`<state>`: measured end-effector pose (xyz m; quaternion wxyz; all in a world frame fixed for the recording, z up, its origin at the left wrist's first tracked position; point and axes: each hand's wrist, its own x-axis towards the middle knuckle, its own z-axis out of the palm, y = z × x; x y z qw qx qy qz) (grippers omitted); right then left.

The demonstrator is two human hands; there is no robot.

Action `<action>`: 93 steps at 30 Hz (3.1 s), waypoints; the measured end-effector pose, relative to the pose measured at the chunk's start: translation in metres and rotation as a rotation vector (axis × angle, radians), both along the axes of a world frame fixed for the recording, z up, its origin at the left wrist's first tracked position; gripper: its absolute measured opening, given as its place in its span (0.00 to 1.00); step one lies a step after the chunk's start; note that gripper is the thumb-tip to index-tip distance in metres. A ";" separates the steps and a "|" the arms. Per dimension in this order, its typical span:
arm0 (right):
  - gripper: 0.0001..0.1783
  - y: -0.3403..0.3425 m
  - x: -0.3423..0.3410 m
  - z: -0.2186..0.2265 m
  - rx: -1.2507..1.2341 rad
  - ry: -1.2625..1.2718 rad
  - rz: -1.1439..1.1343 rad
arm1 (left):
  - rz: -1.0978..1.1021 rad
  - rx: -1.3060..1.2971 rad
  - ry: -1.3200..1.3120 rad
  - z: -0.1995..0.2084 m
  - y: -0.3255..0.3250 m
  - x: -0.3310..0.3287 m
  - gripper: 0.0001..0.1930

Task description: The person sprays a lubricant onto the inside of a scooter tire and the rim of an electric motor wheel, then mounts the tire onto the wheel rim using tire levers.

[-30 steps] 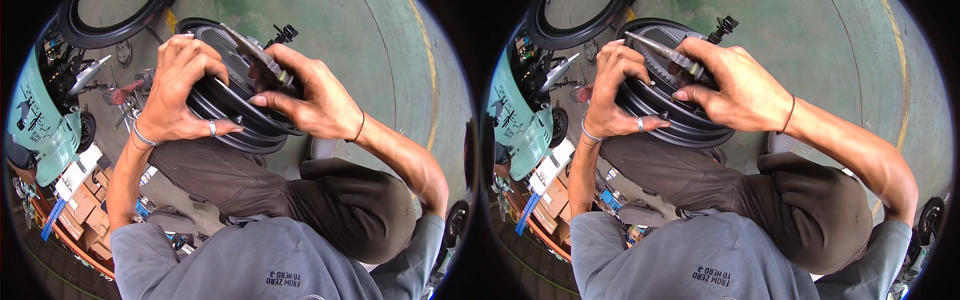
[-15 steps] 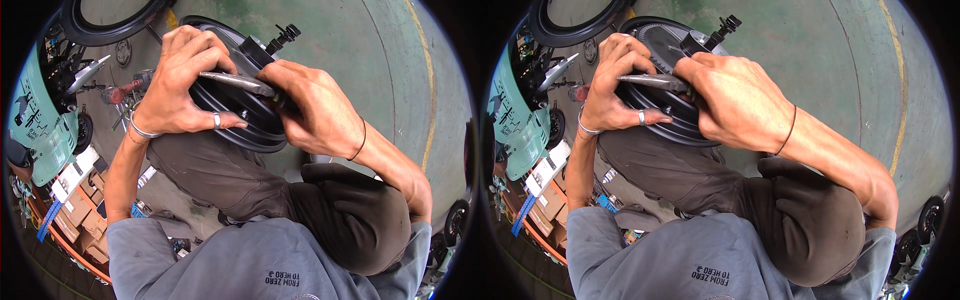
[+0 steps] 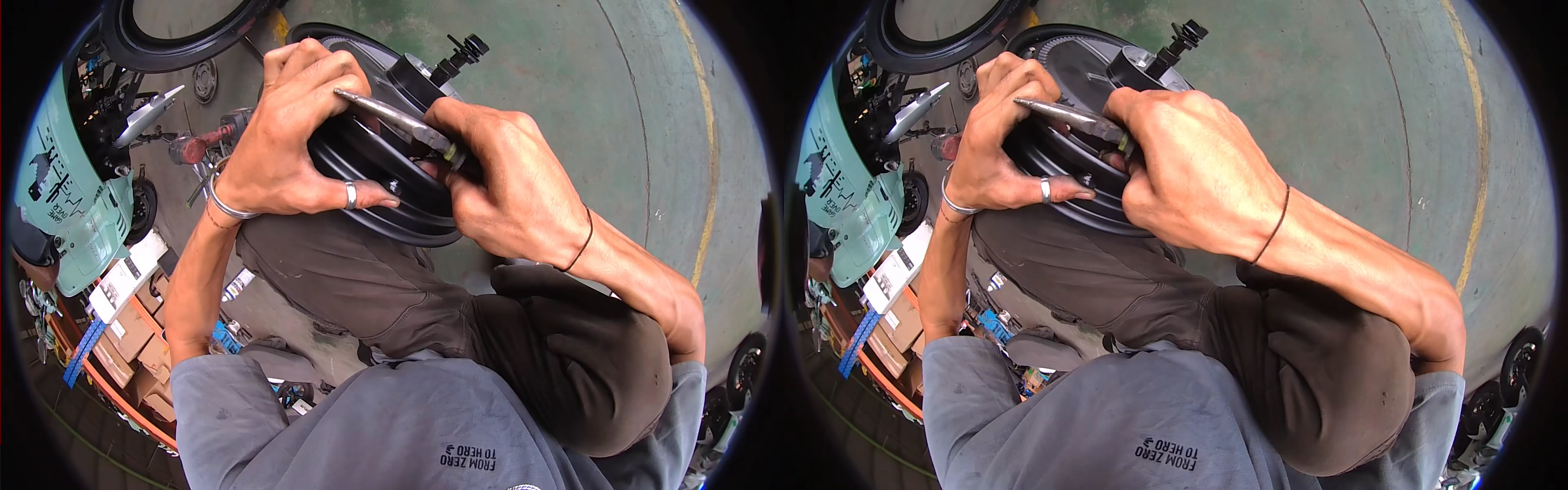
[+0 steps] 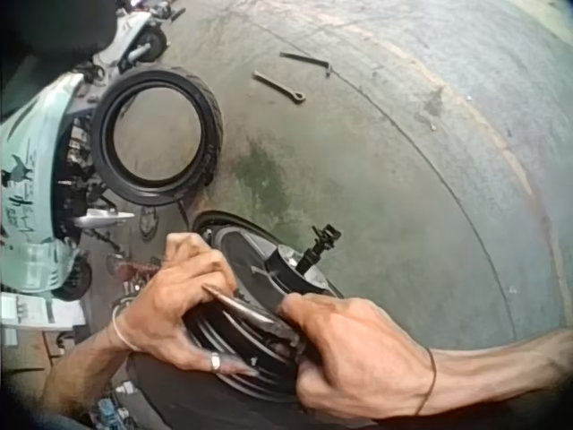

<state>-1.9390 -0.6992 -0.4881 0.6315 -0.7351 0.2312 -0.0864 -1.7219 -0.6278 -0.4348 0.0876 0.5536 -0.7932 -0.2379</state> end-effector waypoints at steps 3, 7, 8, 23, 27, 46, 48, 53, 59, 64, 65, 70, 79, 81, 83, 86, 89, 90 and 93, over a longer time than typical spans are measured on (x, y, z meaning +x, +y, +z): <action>0.08 0.004 0.002 -0.005 -0.064 -0.058 -0.067 | -0.006 -0.001 -0.005 0.000 -0.001 0.000 0.34; 0.08 0.004 0.000 0.001 -0.036 -0.041 -0.072 | -0.019 -0.004 -0.019 0.003 0.000 -0.001 0.35; 0.08 0.003 0.000 0.002 -0.019 -0.026 -0.072 | -0.018 -0.001 -0.020 0.003 0.000 0.000 0.35; 0.10 -0.002 0.003 0.011 0.171 0.093 -0.060 | -0.032 -0.047 0.014 -0.002 -0.001 0.005 0.29; 0.15 0.005 0.013 0.004 0.198 0.057 -0.141 | -0.008 -0.141 -0.085 0.000 -0.007 0.024 0.36; 0.10 0.051 0.065 -0.005 0.849 -0.199 -0.522 | 0.621 0.014 -0.082 0.014 0.023 -0.023 0.46; 0.11 0.054 0.060 -0.013 0.918 -0.281 -0.484 | 0.449 -0.036 -0.157 0.011 0.019 -0.017 0.39; 0.14 0.053 0.037 -0.026 0.962 -0.298 -0.403 | 0.211 -0.073 -0.113 0.005 -0.002 -0.012 0.33; 0.14 0.033 0.021 -0.017 1.073 -0.280 -0.359 | 0.042 -0.196 -0.253 0.000 -0.017 -0.013 0.31; 0.15 -0.005 0.019 -0.019 0.785 0.031 -0.237 | 0.146 -0.139 -0.099 -0.004 -0.033 0.012 0.32; 0.16 -0.018 0.016 -0.021 0.733 0.135 -0.177 | 0.236 -0.106 -0.039 -0.003 -0.039 0.017 0.31; 0.23 -0.058 -0.011 0.001 0.031 0.294 -0.125 | 0.407 0.001 0.068 0.000 -0.073 0.044 0.31; 0.18 -0.125 0.021 0.021 -0.389 0.449 0.297 | 0.386 -0.015 0.221 -0.022 -0.081 0.061 0.28; 0.16 -0.139 0.024 0.022 -0.622 0.431 0.353 | 0.281 -0.022 0.074 -0.010 -0.095 0.056 0.32; 0.15 -0.128 0.038 0.054 -0.471 0.531 0.316 | 0.308 0.020 0.049 -0.004 -0.093 0.059 0.31; 0.14 -0.159 0.042 0.039 -0.602 0.504 0.492 | 0.300 -0.001 0.042 -0.011 -0.101 0.052 0.31; 0.11 -0.154 0.045 0.059 -0.678 0.455 0.580 | 0.321 0.009 0.054 -0.012 -0.100 0.053 0.31; 0.10 -0.154 0.046 0.065 -0.627 0.528 0.587 | 0.335 0.025 0.072 -0.011 -0.101 0.052 0.31; 0.09 -0.158 0.050 0.061 -0.534 0.613 0.665 | 0.340 0.019 0.052 -0.008 -0.101 0.047 0.31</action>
